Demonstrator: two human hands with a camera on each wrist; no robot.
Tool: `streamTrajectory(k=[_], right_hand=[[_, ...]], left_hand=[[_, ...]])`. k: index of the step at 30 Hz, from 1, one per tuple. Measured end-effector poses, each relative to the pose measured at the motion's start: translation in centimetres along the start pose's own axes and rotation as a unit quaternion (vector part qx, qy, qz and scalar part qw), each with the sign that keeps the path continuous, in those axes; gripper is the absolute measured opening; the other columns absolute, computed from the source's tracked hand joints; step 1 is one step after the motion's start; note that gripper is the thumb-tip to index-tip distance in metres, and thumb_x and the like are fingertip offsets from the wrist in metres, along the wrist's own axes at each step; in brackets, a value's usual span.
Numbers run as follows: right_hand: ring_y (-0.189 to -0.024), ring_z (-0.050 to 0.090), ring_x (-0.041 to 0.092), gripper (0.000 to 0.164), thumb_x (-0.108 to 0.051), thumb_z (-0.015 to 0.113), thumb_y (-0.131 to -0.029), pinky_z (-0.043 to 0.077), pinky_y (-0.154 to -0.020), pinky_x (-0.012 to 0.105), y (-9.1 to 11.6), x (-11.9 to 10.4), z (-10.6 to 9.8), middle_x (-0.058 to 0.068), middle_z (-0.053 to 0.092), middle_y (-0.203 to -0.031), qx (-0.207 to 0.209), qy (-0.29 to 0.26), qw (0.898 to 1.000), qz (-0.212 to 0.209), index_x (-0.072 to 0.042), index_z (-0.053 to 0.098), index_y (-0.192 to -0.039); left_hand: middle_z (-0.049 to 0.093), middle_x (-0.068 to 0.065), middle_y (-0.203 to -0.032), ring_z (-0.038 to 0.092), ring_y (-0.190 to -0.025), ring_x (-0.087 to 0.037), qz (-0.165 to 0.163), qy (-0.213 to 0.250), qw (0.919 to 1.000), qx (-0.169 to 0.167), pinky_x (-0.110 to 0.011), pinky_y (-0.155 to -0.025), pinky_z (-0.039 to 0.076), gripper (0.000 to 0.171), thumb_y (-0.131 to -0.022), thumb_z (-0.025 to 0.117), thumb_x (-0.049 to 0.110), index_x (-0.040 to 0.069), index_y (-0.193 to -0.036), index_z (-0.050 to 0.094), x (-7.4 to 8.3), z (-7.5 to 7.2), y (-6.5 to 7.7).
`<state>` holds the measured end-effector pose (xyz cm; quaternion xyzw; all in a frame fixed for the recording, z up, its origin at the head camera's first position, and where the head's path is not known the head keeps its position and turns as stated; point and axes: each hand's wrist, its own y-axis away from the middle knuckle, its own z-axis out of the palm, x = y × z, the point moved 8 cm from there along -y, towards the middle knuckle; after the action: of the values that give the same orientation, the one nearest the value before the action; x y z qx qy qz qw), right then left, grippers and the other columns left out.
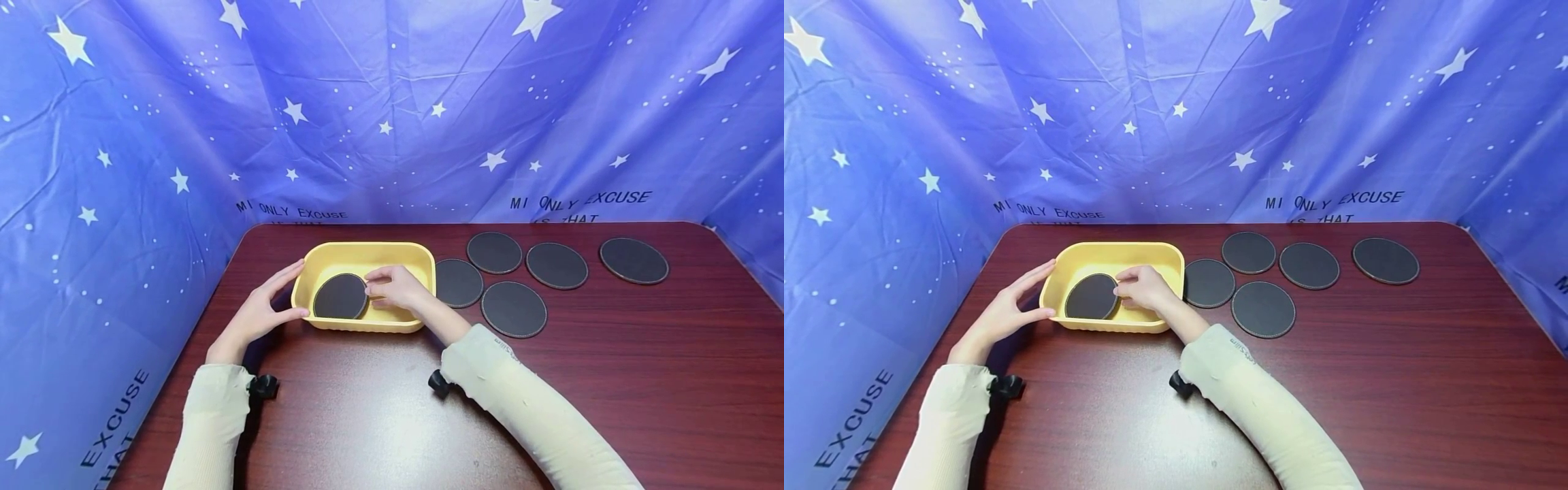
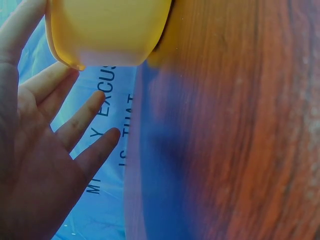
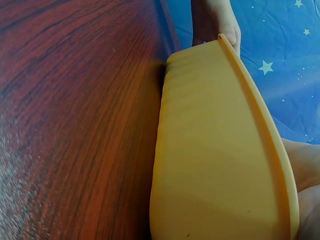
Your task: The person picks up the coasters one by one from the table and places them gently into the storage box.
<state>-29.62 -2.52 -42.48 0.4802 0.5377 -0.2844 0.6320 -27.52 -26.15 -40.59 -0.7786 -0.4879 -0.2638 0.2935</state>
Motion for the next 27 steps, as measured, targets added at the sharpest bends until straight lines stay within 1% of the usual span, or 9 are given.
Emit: streamTrajectory(k=[2,4,7,10,13,15,20,24,27], right_hand=[[-0.097,0.065,0.019,0.042,0.000,0.061,-0.093,0.058,-0.095,0.040,0.0,0.0,0.1,0.027,0.063,-0.125,-0.005,0.011,1.000,-0.002,0.009,0.055,-0.134],[-0.103,0.066,0.022,0.042,-0.001,0.061,-0.093,0.057,-0.095,0.040,0.1,0.1,0.1,0.026,0.063,-0.124,-0.008,0.025,1.000,-0.003,0.008,0.055,-0.134],[-0.114,0.065,0.029,0.044,-0.004,0.062,-0.093,0.057,-0.096,0.041,0.1,0.2,0.3,0.024,0.063,-0.125,-0.017,0.041,0.999,-0.003,0.006,0.053,-0.136],[-0.122,0.062,0.034,0.046,-0.006,0.062,-0.094,0.056,-0.098,0.043,0.1,0.3,0.5,0.025,0.062,-0.127,-0.025,0.045,0.999,0.000,0.005,0.052,-0.137],[-0.124,0.060,0.036,0.047,-0.007,0.062,-0.094,0.055,-0.100,0.043,0.1,0.3,0.5,0.025,0.061,-0.129,-0.025,0.040,0.999,0.000,0.005,0.051,-0.138],[-0.123,0.060,0.037,0.048,-0.006,0.062,-0.094,0.055,-0.100,0.042,0.1,0.1,0.4,0.026,0.061,-0.129,-0.024,0.035,0.999,-0.006,0.006,0.050,-0.139],[-0.124,0.060,0.041,0.051,-0.004,0.062,-0.093,0.054,-0.101,0.044,0.3,-0.5,0.1,0.028,0.057,-0.135,-0.024,0.017,0.999,-0.023,0.008,0.048,-0.140],[-0.126,0.057,0.043,0.050,-0.003,0.061,-0.094,0.052,-0.103,0.046,0.9,-1.1,-0.1,0.028,0.053,-0.141,-0.027,0.000,0.999,-0.032,0.007,0.047,-0.142],[-0.127,0.057,0.042,0.049,-0.002,0.060,-0.095,0.051,-0.104,0.046,1.5,-1.7,-0.4,0.028,0.051,-0.143,-0.026,-0.003,0.999,-0.043,0.007,0.047,-0.142]], left_hand=[[0.038,-0.001,-0.161,0.033,-0.149,-0.016,0.001,0.000,1.0000,-0.001,-0.004,-0.111,0.022,0.083,-0.081,0.084,0.020,0.018,-0.153,0.042,0.0,0.0,0.0],[0.038,-0.002,-0.161,0.033,-0.150,-0.018,0.000,-0.001,1.0000,-0.003,-0.006,-0.112,0.023,0.083,-0.081,0.084,0.020,0.018,-0.153,0.042,0.1,0.0,0.0],[0.038,-0.002,-0.161,0.033,-0.149,-0.024,-0.006,-0.004,1.0000,-0.003,-0.010,-0.113,0.025,0.083,-0.081,0.084,0.021,0.018,-0.153,0.042,0.2,-0.1,0.0],[0.037,-0.001,-0.161,0.033,-0.149,-0.027,-0.012,-0.004,0.9999,-0.005,-0.010,-0.113,0.025,0.083,-0.081,0.084,0.022,0.019,-0.153,0.042,0.2,0.0,0.1],[0.036,0.001,-0.162,0.034,-0.149,-0.027,-0.016,-0.001,0.9998,-0.008,-0.008,-0.112,0.025,0.084,-0.081,0.084,0.022,0.020,-0.153,0.041,0.1,0.0,0.1],[0.036,0.002,-0.162,0.034,-0.149,-0.021,-0.019,-0.001,0.9998,-0.009,-0.008,-0.111,0.024,0.084,-0.081,0.084,0.023,0.022,-0.153,0.041,0.1,0.0,0.1],[0.036,0.006,-0.162,0.033,-0.149,-0.014,-0.021,-0.003,0.9997,-0.010,-0.006,-0.111,0.024,0.085,-0.080,0.084,0.025,0.023,-0.153,0.041,0.3,0.0,0.1],[0.036,0.004,-0.162,0.033,-0.149,-0.014,-0.017,-0.005,0.9998,-0.010,-0.005,-0.110,0.023,0.085,-0.080,0.084,0.025,0.023,-0.154,0.041,0.3,0.0,0.1],[0.036,0.004,-0.162,0.033,-0.149,-0.015,-0.018,-0.003,0.9998,-0.011,-0.005,-0.111,0.023,0.085,-0.080,0.084,0.024,0.023,-0.154,0.041,0.4,-0.1,0.1]])
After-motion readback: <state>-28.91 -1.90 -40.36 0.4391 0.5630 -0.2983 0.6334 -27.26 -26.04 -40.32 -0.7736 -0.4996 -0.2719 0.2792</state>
